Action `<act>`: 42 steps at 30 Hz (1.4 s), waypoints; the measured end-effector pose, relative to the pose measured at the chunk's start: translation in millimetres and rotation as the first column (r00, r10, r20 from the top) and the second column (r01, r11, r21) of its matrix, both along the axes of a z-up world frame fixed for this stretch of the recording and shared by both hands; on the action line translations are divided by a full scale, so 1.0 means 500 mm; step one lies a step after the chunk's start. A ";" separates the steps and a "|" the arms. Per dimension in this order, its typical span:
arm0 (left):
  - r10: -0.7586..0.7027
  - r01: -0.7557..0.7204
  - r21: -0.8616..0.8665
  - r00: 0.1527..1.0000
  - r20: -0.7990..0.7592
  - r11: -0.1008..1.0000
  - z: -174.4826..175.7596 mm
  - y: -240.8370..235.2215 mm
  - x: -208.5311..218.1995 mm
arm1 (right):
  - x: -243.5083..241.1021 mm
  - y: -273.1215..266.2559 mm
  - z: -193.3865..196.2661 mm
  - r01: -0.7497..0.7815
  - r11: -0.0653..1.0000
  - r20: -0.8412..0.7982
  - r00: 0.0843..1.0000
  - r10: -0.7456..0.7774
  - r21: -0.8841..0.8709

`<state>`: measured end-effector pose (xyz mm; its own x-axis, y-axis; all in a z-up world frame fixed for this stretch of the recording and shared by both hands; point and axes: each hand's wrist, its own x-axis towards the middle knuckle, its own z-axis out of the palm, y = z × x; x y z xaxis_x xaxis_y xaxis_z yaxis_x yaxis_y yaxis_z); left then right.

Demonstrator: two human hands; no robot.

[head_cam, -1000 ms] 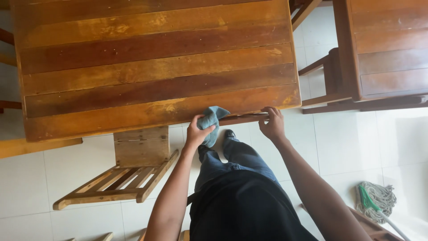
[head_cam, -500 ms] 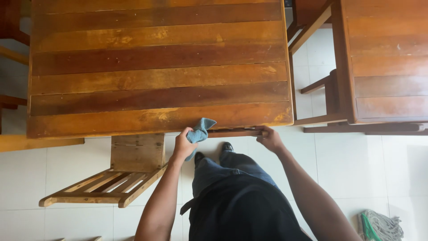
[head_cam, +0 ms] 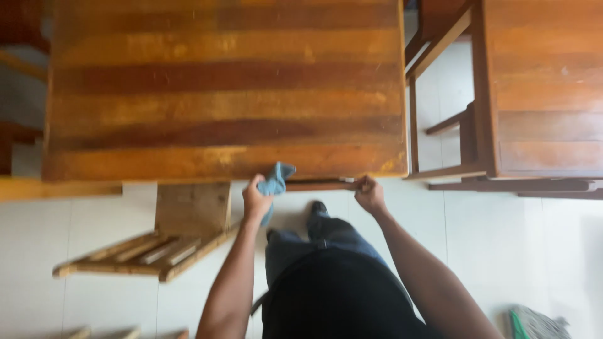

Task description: Organize placemats and wipe down wooden tables and chairs using a cloth.

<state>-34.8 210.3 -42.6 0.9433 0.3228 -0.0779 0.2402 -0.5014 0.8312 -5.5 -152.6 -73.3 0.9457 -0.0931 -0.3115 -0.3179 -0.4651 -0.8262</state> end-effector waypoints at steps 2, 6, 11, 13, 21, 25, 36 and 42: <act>-0.016 0.015 0.022 1.000 0.018 1.000 -0.013 -0.003 -0.012 | -0.005 -0.011 -0.022 -0.003 1.000 0.034 0.999 0.004 -0.019; -0.004 0.007 0.051 0.999 -0.054 0.999 -0.016 -0.015 -0.070 | -0.057 -0.014 -0.011 -0.003 0.999 0.008 1.000 0.003 -0.040; -0.021 0.021 0.009 0.999 -0.046 1.000 -0.016 -0.013 -0.139 | -0.139 -0.015 -0.008 0.013 0.997 -0.035 0.999 -0.016 -0.078; -0.031 0.029 -0.024 0.997 -0.074 0.999 -0.020 -0.011 -0.172 | -0.177 -0.016 0.000 0.015 0.993 -0.048 0.999 -0.020 -0.114; -0.145 0.144 -0.027 0.989 -0.042 0.989 0.002 0.019 -0.328 | -0.370 0.007 0.012 0.030 0.992 -0.033 0.999 -0.035 -0.125; -0.154 0.152 -0.033 0.986 -0.059 0.988 0.014 0.041 -0.415 | -0.478 0.037 0.047 0.032 0.981 -0.100 0.994 -0.052 -0.192; -0.455 0.457 0.023 0.888 -0.059 0.889 0.025 0.081 -0.540 | -0.648 0.030 0.101 -0.034 0.979 -0.181 0.983 -0.004 -0.203; -0.567 0.309 -0.558 0.733 -0.376 0.770 0.075 0.121 -0.501 | -0.628 0.033 0.269 -0.070 0.983 -0.405 0.914 -0.004 -0.167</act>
<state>-285.5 270.8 -5.2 0.7440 -0.3094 -0.5923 0.5246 -0.2786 0.8045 -319.7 -135.9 61.4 0.7469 -0.1515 -0.6474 -0.5877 -0.6058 -0.5362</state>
